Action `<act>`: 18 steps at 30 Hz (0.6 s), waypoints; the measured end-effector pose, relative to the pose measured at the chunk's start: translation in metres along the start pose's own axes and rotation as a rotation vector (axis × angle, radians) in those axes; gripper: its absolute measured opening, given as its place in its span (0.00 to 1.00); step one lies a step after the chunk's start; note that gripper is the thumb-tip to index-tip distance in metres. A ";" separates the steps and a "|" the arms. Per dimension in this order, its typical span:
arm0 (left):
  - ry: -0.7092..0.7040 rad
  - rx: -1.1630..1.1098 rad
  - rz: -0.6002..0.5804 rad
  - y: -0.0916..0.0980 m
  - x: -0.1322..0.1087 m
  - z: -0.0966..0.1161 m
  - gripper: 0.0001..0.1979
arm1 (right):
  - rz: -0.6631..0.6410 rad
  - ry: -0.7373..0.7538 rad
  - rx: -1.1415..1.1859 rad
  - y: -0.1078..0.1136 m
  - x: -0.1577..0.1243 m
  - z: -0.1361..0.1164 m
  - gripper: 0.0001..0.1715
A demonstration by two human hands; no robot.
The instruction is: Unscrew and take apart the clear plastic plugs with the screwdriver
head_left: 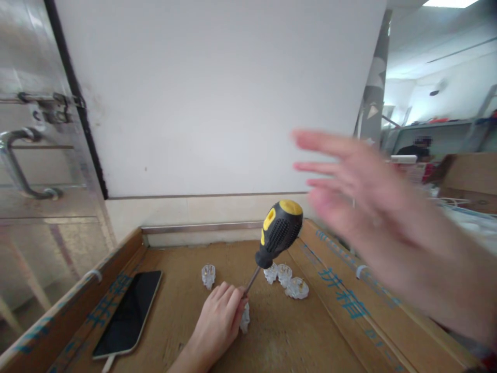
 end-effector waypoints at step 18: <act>0.281 -0.315 -0.241 -0.012 -0.007 -0.024 0.14 | -0.196 0.012 -0.467 -0.043 0.066 -0.026 0.20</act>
Point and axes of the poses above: each hand's wrist, its own x-axis towards the middle knuckle, its own y-axis out of the back of the hand, z = x × y, the point moved 6 cm from there along x, towards the middle knuckle, and after that the axes turned 8 degrees about -z, right-handed, at the moved point
